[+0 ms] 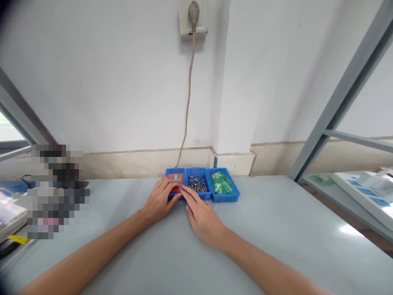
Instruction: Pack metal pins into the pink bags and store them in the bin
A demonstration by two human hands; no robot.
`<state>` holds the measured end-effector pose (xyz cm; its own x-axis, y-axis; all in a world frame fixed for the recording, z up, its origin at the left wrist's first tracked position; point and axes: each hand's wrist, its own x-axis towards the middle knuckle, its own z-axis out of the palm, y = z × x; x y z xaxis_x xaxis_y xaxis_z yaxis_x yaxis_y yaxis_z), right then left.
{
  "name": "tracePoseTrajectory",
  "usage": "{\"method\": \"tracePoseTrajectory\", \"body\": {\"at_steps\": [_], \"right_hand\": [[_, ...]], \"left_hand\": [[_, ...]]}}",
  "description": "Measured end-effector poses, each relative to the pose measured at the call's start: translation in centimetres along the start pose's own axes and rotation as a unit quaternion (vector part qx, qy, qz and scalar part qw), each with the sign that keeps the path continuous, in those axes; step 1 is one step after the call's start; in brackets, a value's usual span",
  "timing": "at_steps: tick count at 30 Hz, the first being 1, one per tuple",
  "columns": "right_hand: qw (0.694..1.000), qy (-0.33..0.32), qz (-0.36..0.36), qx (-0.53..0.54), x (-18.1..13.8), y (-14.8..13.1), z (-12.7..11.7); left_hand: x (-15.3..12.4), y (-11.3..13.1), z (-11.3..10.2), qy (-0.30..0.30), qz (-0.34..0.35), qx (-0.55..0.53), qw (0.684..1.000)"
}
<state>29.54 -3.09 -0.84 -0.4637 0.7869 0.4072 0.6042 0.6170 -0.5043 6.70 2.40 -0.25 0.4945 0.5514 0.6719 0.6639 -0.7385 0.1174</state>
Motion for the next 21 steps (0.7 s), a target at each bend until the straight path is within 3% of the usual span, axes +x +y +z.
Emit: {"method": "tracePoseTrajectory", "body": {"at_steps": [7, 14, 21], "right_hand": [[1.0, -0.007, 0.013, 0.003, 0.0, 0.1, 0.2], [1.0, 0.01, -0.008, 0.008, 0.1, -0.4, -0.3], [0.998, 0.032, -0.044, 0.029, 0.1, -1.1, -0.8]], "left_hand": [[0.0, 0.4, -0.1, -0.022, -0.002, 0.026, 0.999], [0.0, 0.3, -0.2, 0.003, 0.023, 0.027, 0.999], [-0.2, 0.9, -1.0, 0.013, 0.113, 0.02, 0.993]]}}
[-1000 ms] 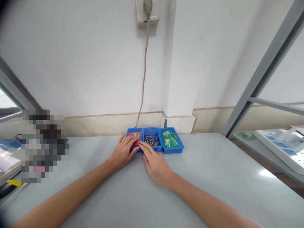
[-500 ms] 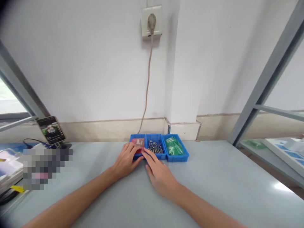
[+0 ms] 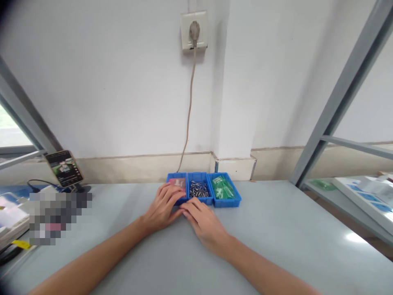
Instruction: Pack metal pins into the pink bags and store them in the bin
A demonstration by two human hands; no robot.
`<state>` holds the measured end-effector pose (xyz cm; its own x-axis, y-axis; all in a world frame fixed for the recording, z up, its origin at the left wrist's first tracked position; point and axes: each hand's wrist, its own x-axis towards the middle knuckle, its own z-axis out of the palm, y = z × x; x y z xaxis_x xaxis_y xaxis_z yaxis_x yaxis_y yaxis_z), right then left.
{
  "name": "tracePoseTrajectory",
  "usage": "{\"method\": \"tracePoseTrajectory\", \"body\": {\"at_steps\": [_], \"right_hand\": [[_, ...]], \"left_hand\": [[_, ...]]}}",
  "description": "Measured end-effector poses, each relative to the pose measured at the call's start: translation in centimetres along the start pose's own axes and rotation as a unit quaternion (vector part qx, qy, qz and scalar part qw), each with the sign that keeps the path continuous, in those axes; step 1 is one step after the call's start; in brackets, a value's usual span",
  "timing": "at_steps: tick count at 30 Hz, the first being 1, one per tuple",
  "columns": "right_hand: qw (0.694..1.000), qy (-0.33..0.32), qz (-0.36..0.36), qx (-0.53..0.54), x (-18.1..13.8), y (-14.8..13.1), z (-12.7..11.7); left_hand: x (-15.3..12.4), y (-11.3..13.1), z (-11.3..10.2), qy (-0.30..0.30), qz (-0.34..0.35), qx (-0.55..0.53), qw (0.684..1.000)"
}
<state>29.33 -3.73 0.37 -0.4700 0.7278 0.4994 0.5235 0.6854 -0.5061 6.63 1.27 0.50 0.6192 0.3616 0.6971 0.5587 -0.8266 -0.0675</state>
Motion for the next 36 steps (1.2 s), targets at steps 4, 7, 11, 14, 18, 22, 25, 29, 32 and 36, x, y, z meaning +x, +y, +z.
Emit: {"method": "tracePoseTrajectory", "body": {"at_steps": [4, 7, 11, 14, 18, 22, 25, 29, 32, 36], "right_hand": [[1.0, -0.021, 0.008, -0.014, -0.2, -0.2, 0.0], [0.998, -0.047, 0.013, 0.03, -0.4, -0.6, -0.2], [0.988, -0.048, 0.057, 0.135, -0.5, -1.1, -0.2], [0.967, -0.049, 0.1, 0.23, -0.4, -1.4, 0.2], [0.901, -0.047, 0.181, 0.392, 0.0, -1.8, 0.6], [0.791, -0.06, 0.267, 0.548, 0.0, -2.4, 0.6], [0.739, -0.048, 0.284, 0.608, -0.1, -2.6, 0.7], [0.714, -0.023, 0.293, 0.636, -0.3, -2.8, 0.9], [0.695, -0.02, 0.291, 0.657, -0.3, -3.2, 0.9], [0.668, -0.038, 0.295, 0.682, -0.2, -3.8, 0.8]], "left_hand": [[0.0, 0.5, -0.6, 0.015, 0.021, -0.016, 1.0], [-0.1, 1.0, -0.7, 0.026, 0.027, -0.03, 0.999], [0.0, 1.7, -0.8, 0.017, 0.017, -0.071, 0.997], [0.2, 2.3, -0.9, 0.002, -0.009, -0.096, 0.995], [0.6, 3.0, -1.0, -0.004, -0.054, -0.104, 0.993], [0.9, 2.9, -1.0, 0.015, -0.075, -0.077, 0.994], [0.8, 2.5, -0.9, 0.029, -0.089, -0.044, 0.995], [0.7, 2.5, -0.7, 0.037, -0.102, -0.013, 0.994], [0.9, 2.8, -0.8, 0.039, -0.104, -0.008, 0.994], [1.1, 3.1, -0.9, 0.041, -0.105, -0.007, 0.994]]}}
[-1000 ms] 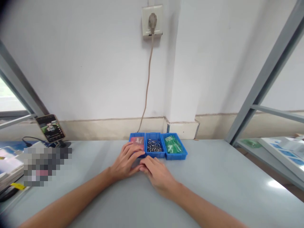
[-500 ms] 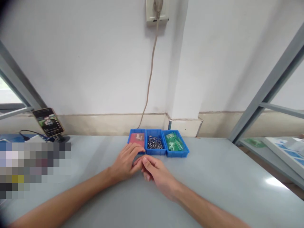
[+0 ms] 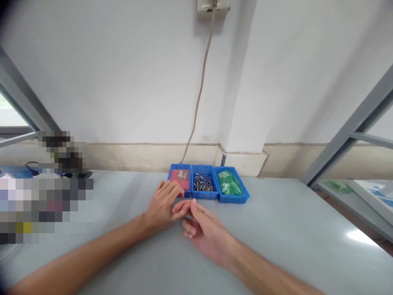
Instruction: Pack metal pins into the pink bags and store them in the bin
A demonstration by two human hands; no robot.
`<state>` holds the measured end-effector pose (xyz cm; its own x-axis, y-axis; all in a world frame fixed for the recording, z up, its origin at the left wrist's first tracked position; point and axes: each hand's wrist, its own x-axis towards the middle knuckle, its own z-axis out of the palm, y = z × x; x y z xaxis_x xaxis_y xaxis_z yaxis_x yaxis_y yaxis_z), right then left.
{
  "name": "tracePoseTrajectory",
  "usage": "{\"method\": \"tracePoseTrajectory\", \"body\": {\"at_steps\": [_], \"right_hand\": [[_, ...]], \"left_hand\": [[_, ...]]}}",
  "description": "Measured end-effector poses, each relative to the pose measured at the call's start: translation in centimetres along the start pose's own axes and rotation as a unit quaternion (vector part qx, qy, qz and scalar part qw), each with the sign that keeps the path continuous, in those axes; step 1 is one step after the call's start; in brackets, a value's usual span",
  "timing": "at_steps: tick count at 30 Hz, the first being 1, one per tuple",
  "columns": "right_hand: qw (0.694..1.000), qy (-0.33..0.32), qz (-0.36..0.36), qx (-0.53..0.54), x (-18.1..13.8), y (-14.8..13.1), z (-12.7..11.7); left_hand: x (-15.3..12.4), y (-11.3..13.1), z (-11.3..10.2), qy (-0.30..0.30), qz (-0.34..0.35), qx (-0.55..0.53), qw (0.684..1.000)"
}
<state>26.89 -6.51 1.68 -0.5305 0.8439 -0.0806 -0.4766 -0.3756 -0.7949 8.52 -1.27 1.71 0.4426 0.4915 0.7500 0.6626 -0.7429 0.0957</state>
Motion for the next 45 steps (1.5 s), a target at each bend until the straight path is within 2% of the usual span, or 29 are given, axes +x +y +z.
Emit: {"method": "tracePoseTrajectory", "body": {"at_steps": [12, 29, 37, 45], "right_hand": [[0.996, -0.031, 0.045, 0.071, 0.16, 0.66, 0.05], [0.995, -0.038, 0.052, 0.075, 0.04, 0.88, -0.63], [0.997, -0.045, 0.05, 0.045, -0.41, 0.58, -0.25], [0.999, -0.01, 0.04, 0.002, -0.13, 0.66, -0.75]], "left_hand": [[-0.13, 0.22, 0.32, 0.018, 0.093, 0.051, 0.994], [-0.04, 0.41, 0.0, 0.02, 0.178, 0.071, 0.981], [-0.32, 0.25, 0.04, 0.009, 0.193, 0.05, 0.98], [-0.45, -0.35, 0.42, 0.0, 0.169, 0.036, 0.985]]}}
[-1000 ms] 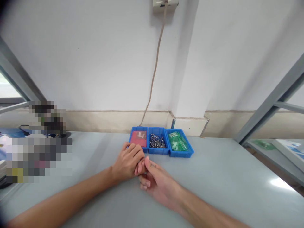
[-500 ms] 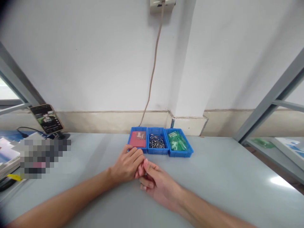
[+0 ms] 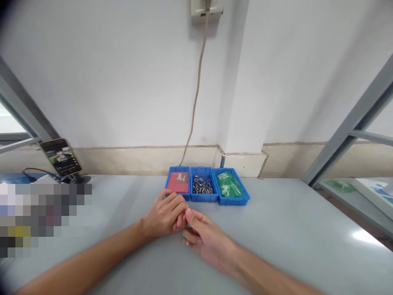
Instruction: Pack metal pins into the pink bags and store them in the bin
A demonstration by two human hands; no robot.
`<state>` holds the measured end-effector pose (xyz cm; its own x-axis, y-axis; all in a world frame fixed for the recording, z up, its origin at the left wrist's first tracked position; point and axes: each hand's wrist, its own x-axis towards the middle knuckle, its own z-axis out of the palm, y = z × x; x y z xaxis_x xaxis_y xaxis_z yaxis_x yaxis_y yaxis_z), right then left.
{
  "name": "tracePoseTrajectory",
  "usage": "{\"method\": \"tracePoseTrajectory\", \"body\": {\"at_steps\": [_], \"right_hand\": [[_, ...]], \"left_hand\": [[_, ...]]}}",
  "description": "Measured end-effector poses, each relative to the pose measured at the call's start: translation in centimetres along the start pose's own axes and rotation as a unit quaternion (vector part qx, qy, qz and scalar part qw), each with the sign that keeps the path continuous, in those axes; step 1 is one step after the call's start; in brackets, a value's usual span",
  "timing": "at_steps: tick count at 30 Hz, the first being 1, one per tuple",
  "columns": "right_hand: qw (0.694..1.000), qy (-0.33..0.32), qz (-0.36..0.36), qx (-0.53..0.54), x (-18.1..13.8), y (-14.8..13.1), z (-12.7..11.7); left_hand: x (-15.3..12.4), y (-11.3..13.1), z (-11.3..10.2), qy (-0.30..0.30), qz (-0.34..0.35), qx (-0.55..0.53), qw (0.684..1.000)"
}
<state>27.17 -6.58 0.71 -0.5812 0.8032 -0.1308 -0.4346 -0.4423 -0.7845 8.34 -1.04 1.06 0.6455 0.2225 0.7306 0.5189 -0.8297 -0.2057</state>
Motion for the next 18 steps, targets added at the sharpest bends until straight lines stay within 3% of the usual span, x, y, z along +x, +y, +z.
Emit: {"method": "tracePoseTrajectory", "body": {"at_steps": [5, 10, 13, 18], "right_hand": [[0.984, 0.05, -0.074, -0.156, 0.7, -0.7, -1.4], [0.878, 0.099, -0.225, -0.41, 0.9, -1.1, -2.5], [0.844, 0.123, -0.254, -0.456, 0.6, -1.0, -2.3], [0.822, 0.109, -0.269, -0.491, 0.4, -0.7, -2.0]], "left_hand": [[-0.1, -0.2, -0.5, -0.005, -0.04, -0.046, 0.998], [0.0, 0.2, -0.9, 0.015, -0.055, -0.13, 0.99], [0.1, 0.5, -0.9, 0.021, -0.047, -0.176, 0.983], [-0.2, 1.0, -0.5, -0.008, -0.036, -0.186, 0.982]]}}
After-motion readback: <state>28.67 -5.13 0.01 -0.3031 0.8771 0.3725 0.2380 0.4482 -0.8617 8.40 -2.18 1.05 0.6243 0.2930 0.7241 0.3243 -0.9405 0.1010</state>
